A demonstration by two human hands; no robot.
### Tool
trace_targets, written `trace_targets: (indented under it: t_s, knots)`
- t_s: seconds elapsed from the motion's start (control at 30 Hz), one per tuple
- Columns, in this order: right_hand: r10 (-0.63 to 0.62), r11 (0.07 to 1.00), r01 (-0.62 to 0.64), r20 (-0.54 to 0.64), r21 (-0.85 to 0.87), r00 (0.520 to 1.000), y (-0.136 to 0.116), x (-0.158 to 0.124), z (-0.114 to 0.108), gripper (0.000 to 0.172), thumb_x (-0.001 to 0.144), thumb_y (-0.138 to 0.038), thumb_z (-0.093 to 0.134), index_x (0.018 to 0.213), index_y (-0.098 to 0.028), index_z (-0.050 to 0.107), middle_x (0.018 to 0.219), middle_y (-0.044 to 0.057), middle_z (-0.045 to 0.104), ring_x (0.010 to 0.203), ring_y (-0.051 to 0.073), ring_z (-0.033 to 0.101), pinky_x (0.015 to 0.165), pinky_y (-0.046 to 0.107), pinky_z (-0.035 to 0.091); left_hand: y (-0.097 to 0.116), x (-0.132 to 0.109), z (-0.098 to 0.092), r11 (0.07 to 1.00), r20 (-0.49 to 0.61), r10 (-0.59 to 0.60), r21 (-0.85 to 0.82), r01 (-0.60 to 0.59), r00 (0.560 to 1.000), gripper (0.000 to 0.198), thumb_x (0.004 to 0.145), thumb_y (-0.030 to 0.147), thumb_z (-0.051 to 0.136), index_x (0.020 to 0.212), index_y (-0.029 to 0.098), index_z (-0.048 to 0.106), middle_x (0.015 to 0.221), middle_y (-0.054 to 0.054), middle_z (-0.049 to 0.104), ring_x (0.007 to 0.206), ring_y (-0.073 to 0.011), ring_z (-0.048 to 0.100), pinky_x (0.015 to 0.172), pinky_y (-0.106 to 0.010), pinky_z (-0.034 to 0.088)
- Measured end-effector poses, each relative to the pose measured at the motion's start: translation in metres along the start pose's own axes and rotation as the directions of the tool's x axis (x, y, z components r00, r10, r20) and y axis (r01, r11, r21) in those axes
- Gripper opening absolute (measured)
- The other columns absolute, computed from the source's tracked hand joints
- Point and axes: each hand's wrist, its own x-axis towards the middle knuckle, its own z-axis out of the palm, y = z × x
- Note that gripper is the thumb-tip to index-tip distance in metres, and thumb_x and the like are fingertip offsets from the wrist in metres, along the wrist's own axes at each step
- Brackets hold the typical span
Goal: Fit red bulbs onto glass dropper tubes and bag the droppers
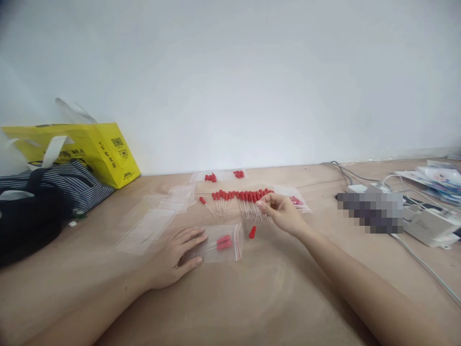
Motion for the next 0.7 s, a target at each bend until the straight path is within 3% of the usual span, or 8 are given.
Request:
trace_targets:
  t_s: [0.17, 0.4, 0.57, 0.7]
  knots:
    - [-0.109, 0.976, 0.123, 0.087, -0.177, 0.99, -0.003, -0.007, 0.018, 0.027, 0.075, -0.043, 0.051, 0.068, -0.017, 0.051, 0.06, 0.0, 0.051, 0.056, 0.01, 0.046, 0.05, 0.023, 0.036, 0.0, 0.001, 0.0, 1.0, 0.022, -0.002, 0.016, 0.002, 1.0, 0.043, 0.082, 0.043, 0.04, 0.122, 0.025, 0.043, 0.13, -0.006, 0.04, 0.118, -0.0234, 0.034, 0.099, -0.045, 0.025]
    - [-0.173, 0.899, 0.259, 0.257, -0.353, 0.951, 0.018, -0.018, 0.031, 0.029, 0.083, -0.037, 0.04, 0.066, -0.017, 0.052, 0.071, 0.003, 0.054, 0.066, 0.013, 0.05, 0.062, 0.026, 0.04, -0.002, 0.0, 0.001, 1.0, 0.021, 0.0, 0.028, -0.001, 1.0, 0.044, 0.083, 0.045, 0.039, 0.122, 0.026, 0.041, 0.13, -0.005, 0.039, 0.119, -0.0229, 0.032, 0.099, -0.044, 0.024]
    - [-0.132, 0.863, 0.259, 0.3, -0.435, 0.945, 0.021, -0.014, 0.007, 0.033, 0.089, -0.036, 0.024, 0.078, -0.017, 0.05, 0.066, 0.001, 0.053, 0.061, 0.012, 0.049, 0.058, 0.024, 0.038, 0.0, 0.0, 0.001, 0.999, 0.028, -0.019, 0.032, 0.018, 0.999, 0.044, 0.083, 0.046, 0.038, 0.123, 0.027, 0.04, 0.13, -0.004, 0.039, 0.119, -0.023, 0.033, 0.099, -0.047, 0.021]
    - [-0.076, 0.675, 0.415, 0.501, -0.61, 0.862, 0.018, -0.011, -0.021, 0.032, 0.089, -0.035, 0.026, 0.081, -0.018, 0.052, 0.073, 0.003, 0.054, 0.063, 0.013, 0.049, 0.058, 0.024, 0.035, 0.0, 0.0, 0.0, 0.999, 0.03, -0.028, 0.023, 0.027, 0.999, 0.044, 0.082, 0.046, 0.038, 0.123, 0.029, 0.04, 0.13, -0.003, 0.04, 0.119, -0.024, 0.034, 0.099, -0.049, 0.019]
